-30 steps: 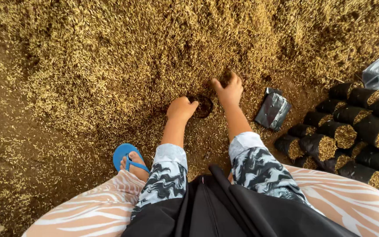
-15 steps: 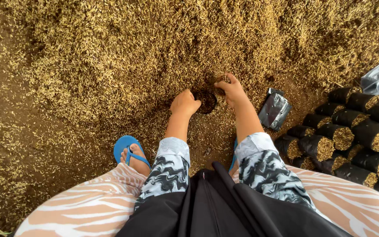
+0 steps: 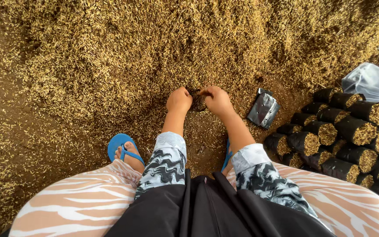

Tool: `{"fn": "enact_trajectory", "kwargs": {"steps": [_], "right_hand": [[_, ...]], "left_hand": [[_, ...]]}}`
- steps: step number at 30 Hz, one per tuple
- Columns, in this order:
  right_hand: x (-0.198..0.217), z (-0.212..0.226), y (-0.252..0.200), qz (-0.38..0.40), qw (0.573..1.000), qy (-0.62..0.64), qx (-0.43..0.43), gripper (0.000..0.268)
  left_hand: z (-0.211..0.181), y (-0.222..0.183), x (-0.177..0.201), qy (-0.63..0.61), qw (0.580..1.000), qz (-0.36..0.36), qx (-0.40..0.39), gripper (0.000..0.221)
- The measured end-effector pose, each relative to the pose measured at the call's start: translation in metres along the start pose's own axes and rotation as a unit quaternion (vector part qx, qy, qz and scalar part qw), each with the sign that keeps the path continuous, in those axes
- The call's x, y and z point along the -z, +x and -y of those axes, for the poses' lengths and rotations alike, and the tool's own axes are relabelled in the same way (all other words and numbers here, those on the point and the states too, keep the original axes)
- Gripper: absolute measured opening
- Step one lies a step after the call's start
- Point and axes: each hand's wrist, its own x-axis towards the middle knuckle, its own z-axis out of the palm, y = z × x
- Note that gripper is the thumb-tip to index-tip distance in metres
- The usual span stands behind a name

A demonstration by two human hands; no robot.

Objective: The person scoops loose grain from a large pile on the ground and packs it into small black plastic bags. They fold the top of each bag to seal it and place the filled bags in a stack to the right.

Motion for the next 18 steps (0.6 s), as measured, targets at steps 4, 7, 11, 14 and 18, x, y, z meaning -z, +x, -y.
{"fn": "enact_trajectory", "kwargs": {"steps": [4,7,11,14,18], "right_hand": [[-0.026,0.001,-0.030,-0.076,0.966,-0.173,0.176,0.047],[-0.048,0.004,-0.045,-0.072,0.943,-0.265,0.187,0.063],[-0.061,0.005,-0.045,-0.005,0.929,-0.342,0.141,0.082],[-0.060,0.002,-0.037,0.014,0.931,-0.341,0.127,0.085],[-0.050,-0.012,-0.015,0.005,0.963,-0.244,0.115,0.065]], "left_hand": [[0.006,0.005,-0.006,-0.009,1.000,-0.009,-0.005,0.010],[0.013,0.008,-0.011,-0.018,0.999,-0.023,-0.023,0.011],[0.019,0.007,-0.017,-0.018,0.997,-0.049,-0.062,0.011],[0.011,0.000,-0.012,-0.004,0.997,-0.046,-0.070,0.012],[-0.002,-0.011,0.003,0.003,1.000,-0.016,-0.023,0.012]]}}
